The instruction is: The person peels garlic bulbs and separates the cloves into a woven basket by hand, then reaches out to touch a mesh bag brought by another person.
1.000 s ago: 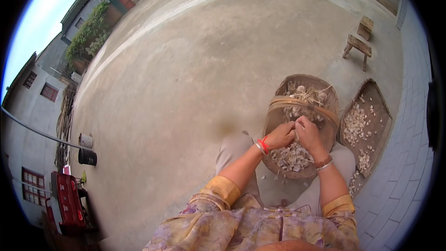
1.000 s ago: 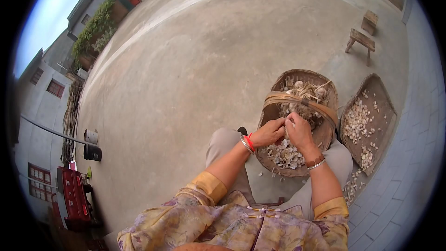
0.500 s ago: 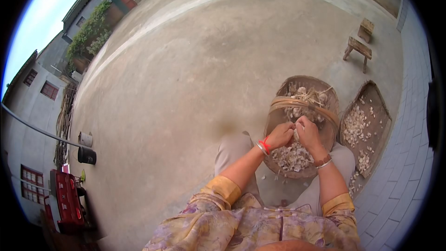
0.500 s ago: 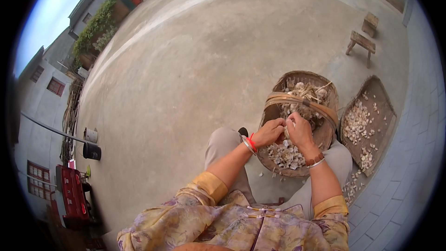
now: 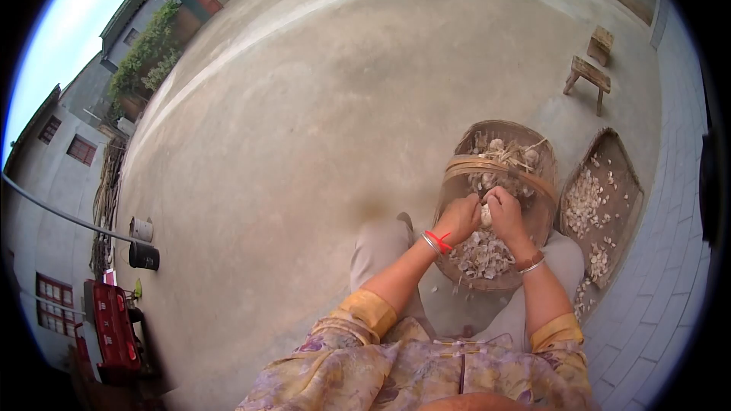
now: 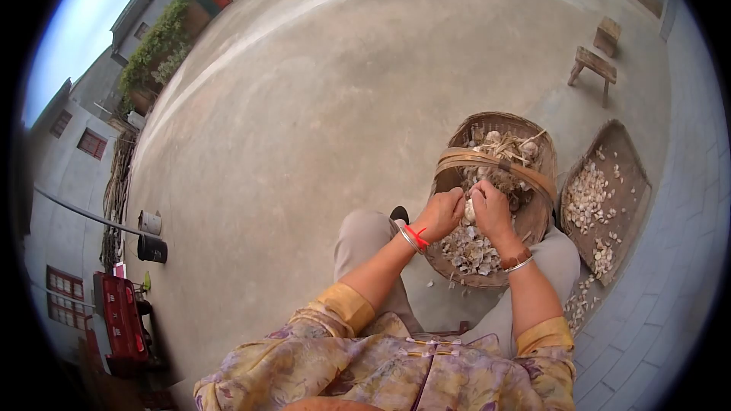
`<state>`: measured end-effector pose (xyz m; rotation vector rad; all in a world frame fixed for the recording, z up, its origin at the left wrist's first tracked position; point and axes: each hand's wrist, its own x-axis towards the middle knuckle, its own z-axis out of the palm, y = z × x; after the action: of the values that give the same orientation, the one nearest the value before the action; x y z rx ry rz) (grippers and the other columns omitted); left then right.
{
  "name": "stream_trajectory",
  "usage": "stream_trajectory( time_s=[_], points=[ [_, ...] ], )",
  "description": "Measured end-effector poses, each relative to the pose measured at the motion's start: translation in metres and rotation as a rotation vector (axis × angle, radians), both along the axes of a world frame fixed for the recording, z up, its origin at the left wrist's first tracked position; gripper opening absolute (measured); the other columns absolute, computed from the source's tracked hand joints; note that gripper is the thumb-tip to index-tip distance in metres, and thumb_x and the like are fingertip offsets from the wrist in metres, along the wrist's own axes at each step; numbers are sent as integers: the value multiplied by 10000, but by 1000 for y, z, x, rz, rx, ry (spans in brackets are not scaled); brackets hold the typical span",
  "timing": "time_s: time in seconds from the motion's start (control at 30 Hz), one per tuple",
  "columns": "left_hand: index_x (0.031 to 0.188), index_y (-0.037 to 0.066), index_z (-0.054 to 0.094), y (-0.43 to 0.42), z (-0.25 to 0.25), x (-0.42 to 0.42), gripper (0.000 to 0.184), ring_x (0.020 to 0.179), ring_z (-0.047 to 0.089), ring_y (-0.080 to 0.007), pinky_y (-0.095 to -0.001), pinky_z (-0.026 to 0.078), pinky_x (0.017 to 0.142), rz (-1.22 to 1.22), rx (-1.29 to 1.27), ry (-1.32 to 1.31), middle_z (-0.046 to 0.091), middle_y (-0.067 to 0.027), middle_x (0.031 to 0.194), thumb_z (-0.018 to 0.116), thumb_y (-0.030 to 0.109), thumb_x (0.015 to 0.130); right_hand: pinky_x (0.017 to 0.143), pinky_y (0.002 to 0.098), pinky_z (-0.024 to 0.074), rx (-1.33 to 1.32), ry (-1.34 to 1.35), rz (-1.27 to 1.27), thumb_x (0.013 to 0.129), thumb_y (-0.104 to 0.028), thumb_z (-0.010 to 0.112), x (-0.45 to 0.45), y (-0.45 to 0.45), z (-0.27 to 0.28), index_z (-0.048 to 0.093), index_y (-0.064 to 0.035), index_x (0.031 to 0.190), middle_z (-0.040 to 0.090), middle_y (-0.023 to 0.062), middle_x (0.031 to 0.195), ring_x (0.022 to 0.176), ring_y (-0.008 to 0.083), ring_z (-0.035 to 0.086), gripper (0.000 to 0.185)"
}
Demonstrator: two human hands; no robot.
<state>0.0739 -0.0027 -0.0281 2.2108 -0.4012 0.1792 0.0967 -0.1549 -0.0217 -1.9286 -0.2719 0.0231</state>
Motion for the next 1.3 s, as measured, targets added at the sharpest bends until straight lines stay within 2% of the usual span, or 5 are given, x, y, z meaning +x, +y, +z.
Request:
stream_trajectory(
  time_s=[0.2,0.4,0.6,0.77,1.3],
  points=[
    [874,0,500,4,-1,-5,118,680,582,-445,-530,447,619,40,219,135,590,-247,696,481,116,880,642,266,424,272,122,45,897,-149,472,3,2,3,575,-14,836,554,20,716,682,104,505,181],
    [919,29,542,-1,1,-8,107,708,586,-441,-528,453,631,-17,224,128,611,-217,724,488,102,863,660,231,395,525,374,50,919,-152,449,2,5,13,561,-32,853,536,-12,765,710,69,474,176],
    [964,22,561,-2,25,-2,150,771,598,-417,-488,461,682,178,48,-170,610,-224,814,490,130,888,676,238,401,451,270,26,918,-150,455,6,2,6,550,-25,856,532,1,764,717,90,476,169],
    [1017,15,502,-18,26,-9,260,777,589,-419,-447,450,670,145,-221,245,590,-230,806,457,265,964,668,274,426,237,54,-26,920,-144,459,3,7,3,543,-12,876,543,35,753,714,113,489,162],
    [1059,12,449,-21,27,-11,239,843,576,-440,-452,457,725,134,-303,172,587,-255,887,417,235,978,649,348,446,138,-92,-82,951,-205,455,-10,10,12,522,-3,897,552,142,736,661,229,533,220]
  ],
)
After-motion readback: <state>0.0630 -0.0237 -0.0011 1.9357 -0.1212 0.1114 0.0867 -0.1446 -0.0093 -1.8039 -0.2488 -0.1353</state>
